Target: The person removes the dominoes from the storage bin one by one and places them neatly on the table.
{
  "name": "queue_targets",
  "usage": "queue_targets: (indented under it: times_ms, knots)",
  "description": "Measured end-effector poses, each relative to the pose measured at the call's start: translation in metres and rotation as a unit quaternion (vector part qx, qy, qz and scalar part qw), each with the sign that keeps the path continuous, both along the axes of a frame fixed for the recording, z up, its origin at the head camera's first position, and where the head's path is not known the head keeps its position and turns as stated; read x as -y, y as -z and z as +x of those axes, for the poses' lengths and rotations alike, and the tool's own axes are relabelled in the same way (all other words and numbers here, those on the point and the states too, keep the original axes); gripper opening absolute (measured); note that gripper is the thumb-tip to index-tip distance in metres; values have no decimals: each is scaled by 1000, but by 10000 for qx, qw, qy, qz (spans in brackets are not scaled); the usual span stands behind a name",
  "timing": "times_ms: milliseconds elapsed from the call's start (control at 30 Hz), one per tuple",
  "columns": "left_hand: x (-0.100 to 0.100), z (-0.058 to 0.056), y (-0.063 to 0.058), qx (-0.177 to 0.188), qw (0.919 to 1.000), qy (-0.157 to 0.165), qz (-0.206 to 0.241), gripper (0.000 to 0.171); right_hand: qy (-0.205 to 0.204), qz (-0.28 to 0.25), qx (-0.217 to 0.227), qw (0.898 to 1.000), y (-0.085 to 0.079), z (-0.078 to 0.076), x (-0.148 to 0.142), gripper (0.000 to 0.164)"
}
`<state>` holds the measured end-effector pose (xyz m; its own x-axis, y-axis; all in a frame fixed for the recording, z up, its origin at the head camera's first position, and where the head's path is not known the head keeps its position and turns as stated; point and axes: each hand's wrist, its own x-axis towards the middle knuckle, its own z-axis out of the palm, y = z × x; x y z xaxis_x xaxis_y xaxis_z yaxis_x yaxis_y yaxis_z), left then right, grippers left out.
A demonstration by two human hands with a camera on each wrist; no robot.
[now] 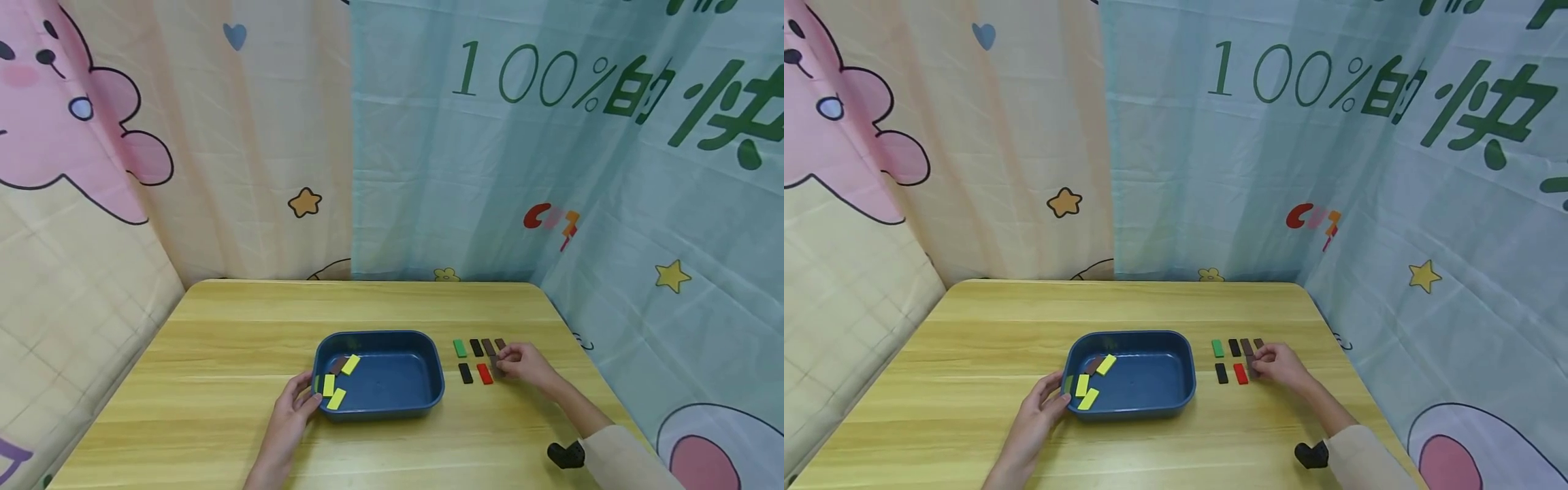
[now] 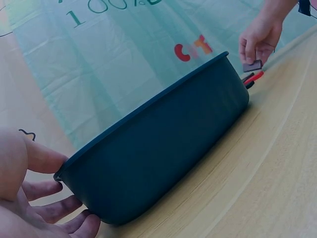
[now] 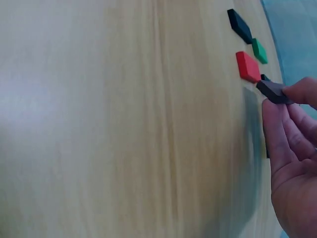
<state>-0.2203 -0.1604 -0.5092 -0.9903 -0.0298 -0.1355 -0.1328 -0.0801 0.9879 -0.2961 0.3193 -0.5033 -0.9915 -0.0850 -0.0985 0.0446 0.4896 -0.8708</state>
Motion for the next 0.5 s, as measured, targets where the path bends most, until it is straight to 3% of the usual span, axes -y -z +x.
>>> queue_targets:
  times_ms: [233, 500]
  knots:
    - [0, 1, -2, 122, 9999, -12, -12, 51, -86, 534, 185, 9984, 0, 2, 1, 14]
    - [0, 0, -3, 119, 9999, 55, 1, 51, 83, 1152, 146, 9932, -3, 0, 5, 10]
